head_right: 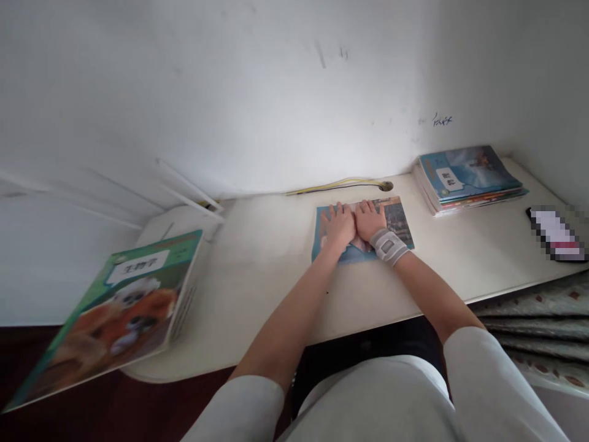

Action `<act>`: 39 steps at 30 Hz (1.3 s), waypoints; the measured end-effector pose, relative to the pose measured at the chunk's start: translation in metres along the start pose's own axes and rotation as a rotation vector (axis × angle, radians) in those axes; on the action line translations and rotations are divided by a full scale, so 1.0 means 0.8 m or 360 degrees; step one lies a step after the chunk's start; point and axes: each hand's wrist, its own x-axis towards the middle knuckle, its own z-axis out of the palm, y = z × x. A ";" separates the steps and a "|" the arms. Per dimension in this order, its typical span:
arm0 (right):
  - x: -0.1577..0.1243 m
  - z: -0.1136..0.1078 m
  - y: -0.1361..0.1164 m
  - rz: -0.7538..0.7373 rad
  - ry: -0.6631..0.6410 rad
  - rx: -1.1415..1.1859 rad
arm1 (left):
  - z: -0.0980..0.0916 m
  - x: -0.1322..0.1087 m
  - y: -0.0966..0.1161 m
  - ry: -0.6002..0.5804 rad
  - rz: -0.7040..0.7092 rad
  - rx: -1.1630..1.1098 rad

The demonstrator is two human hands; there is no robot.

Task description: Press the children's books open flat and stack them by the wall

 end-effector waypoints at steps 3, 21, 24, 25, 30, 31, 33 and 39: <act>0.003 -0.001 0.003 0.0026 0.0007 0.0013 | 0.003 0.002 -0.003 0.0066 -0.0030 -0.0006; -0.032 -0.003 0.108 0.0519 0.0088 0.0004 | -0.009 0.013 -0.055 0.0053 -0.0286 -0.0686; -0.030 0.001 0.105 0.0529 0.0166 -0.0031 | -0.021 0.019 -0.085 -0.0023 -0.0426 -0.0820; -0.030 0.001 0.105 0.0527 0.0177 -0.0032 | -0.025 0.021 -0.093 -0.0053 -0.0479 -0.0883; -0.032 0.001 0.106 0.0513 0.0137 0.0004 | -0.043 0.035 -0.110 -0.0271 -0.0724 -0.1258; -0.031 0.001 0.106 0.0513 0.0139 0.0004 | -0.047 0.039 -0.111 -0.0333 -0.0764 -0.1332; -0.030 0.003 0.107 0.0516 0.0153 0.0000 | -0.054 0.046 -0.114 -0.0454 -0.0836 -0.1464; -0.028 0.006 0.109 0.0529 0.0134 -0.0006 | -0.063 0.046 -0.113 -0.0596 -0.0966 -0.1748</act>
